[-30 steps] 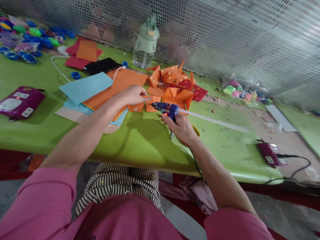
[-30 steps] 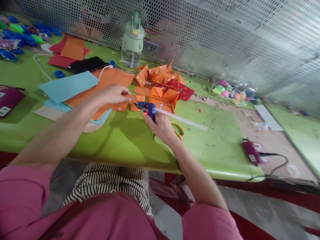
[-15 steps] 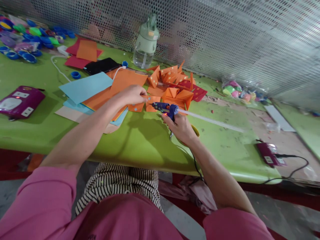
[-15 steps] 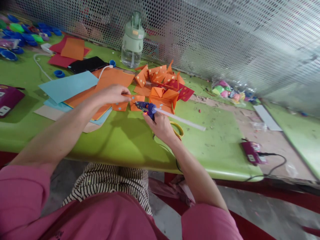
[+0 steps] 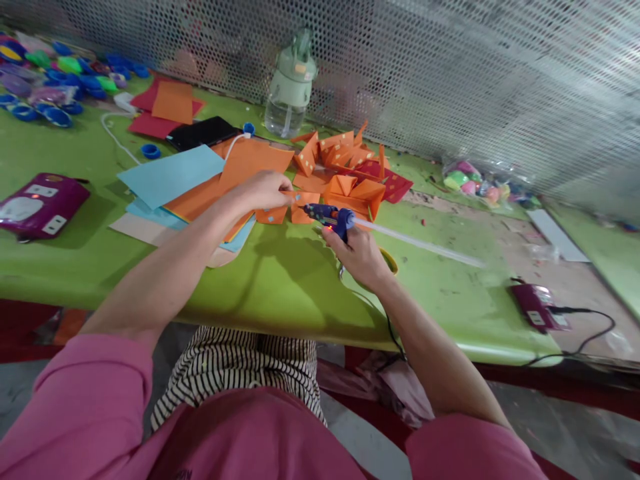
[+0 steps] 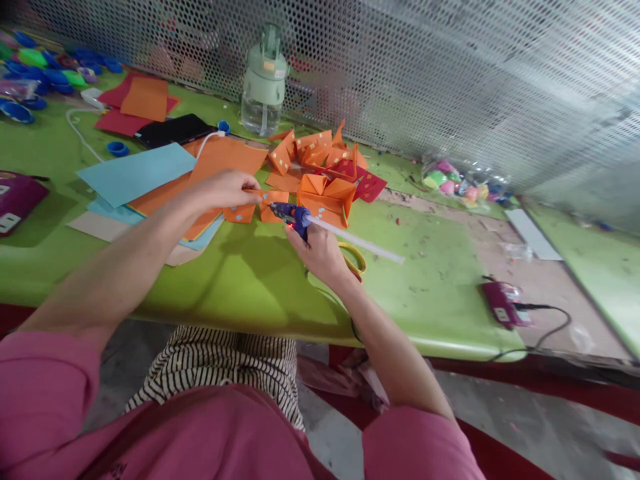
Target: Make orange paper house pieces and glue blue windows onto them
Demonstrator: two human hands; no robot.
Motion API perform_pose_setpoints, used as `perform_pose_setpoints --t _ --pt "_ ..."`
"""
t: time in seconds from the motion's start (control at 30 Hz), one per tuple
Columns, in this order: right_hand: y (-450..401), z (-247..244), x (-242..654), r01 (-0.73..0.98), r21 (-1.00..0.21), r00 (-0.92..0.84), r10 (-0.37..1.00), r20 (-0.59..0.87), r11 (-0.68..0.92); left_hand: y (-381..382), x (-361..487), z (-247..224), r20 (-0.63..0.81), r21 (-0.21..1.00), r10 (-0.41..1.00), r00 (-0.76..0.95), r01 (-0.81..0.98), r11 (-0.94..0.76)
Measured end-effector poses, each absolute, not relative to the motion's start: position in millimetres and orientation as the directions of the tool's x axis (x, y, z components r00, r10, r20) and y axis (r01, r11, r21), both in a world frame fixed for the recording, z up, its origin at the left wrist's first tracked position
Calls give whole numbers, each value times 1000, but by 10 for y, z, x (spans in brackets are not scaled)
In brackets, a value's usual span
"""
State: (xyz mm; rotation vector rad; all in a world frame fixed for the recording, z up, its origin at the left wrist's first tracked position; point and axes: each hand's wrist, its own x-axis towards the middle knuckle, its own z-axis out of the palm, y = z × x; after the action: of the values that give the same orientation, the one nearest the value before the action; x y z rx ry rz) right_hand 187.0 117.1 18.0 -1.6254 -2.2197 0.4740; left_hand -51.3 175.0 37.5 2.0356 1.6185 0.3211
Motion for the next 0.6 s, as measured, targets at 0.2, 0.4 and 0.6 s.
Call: perform_pose_setpoints --t 0.2,0.4,0.6 --pt "1168 172 1862 850 -455 -266 962 64 266 1752 -510 370 -135 532 956 259 833 -150" --pt "1159 178 1840 860 -443 -255 965 57 253 1740 -507 375 -130 528 959 252 836 -148" --pt "1150 186 1822 861 -442 -253 966 57 251 1743 -507 362 -133 530 960 248 836 -142"
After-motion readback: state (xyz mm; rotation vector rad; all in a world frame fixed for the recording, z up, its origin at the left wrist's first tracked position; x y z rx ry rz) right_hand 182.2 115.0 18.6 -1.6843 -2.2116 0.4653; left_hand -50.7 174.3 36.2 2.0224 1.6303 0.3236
